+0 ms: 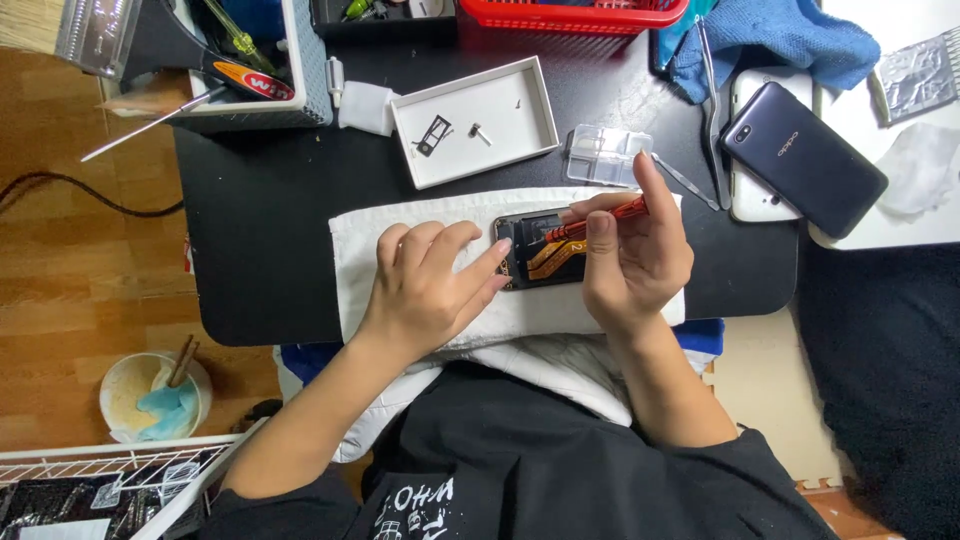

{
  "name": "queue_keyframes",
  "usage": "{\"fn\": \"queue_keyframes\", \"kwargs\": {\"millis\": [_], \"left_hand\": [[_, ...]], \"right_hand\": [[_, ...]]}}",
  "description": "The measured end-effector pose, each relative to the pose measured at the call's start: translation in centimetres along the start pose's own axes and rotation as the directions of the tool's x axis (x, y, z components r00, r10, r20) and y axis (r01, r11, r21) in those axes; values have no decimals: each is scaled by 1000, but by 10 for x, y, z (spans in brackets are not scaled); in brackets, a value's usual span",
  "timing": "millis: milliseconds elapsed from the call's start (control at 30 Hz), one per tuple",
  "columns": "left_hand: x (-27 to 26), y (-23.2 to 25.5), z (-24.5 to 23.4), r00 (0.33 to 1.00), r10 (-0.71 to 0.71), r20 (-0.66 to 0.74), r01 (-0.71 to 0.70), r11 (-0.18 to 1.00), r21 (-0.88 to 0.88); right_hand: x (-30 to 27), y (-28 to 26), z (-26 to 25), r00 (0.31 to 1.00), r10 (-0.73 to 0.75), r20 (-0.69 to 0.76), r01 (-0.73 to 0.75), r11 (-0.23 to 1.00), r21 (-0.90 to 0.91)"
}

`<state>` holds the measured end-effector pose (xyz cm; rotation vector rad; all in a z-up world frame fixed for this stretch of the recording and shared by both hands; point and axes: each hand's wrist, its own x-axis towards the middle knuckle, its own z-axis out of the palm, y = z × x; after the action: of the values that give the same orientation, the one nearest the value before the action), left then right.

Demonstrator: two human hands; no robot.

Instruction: Finalizing the repair of a smartphone by using a screwdriver on internal components and inspecting the device.

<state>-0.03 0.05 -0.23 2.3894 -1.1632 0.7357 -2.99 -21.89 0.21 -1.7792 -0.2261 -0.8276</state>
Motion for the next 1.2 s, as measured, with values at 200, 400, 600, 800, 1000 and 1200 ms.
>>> {"fn": "queue_keyframes", "kwargs": {"millis": [200,400,600,800,1000,1200], "left_hand": [[-4,-1,-1,1000,-21,15,21,1000,-22],[-1,-3,-7,998,-67,-10,66,995,-77],[-2,-1,-4,996,-86,-21,84,993,-87],[-5,-1,-2,996,-76,-39,73,995,-69],[-2,0,-4,996,-80,-44,77,995,-58],[-3,-1,-3,997,-59,-51,57,998,-33]], "right_hand": [[-2,-1,4,1000,-9,9,8,998,56],[-6,1,9,992,-110,67,107,993,44],[-7,0,13,985,-138,106,141,990,-22],[-5,-1,12,982,-136,132,143,989,-43],[-8,-1,14,985,-128,119,134,990,-45],[-7,1,14,981,-146,130,155,986,-56]]}}
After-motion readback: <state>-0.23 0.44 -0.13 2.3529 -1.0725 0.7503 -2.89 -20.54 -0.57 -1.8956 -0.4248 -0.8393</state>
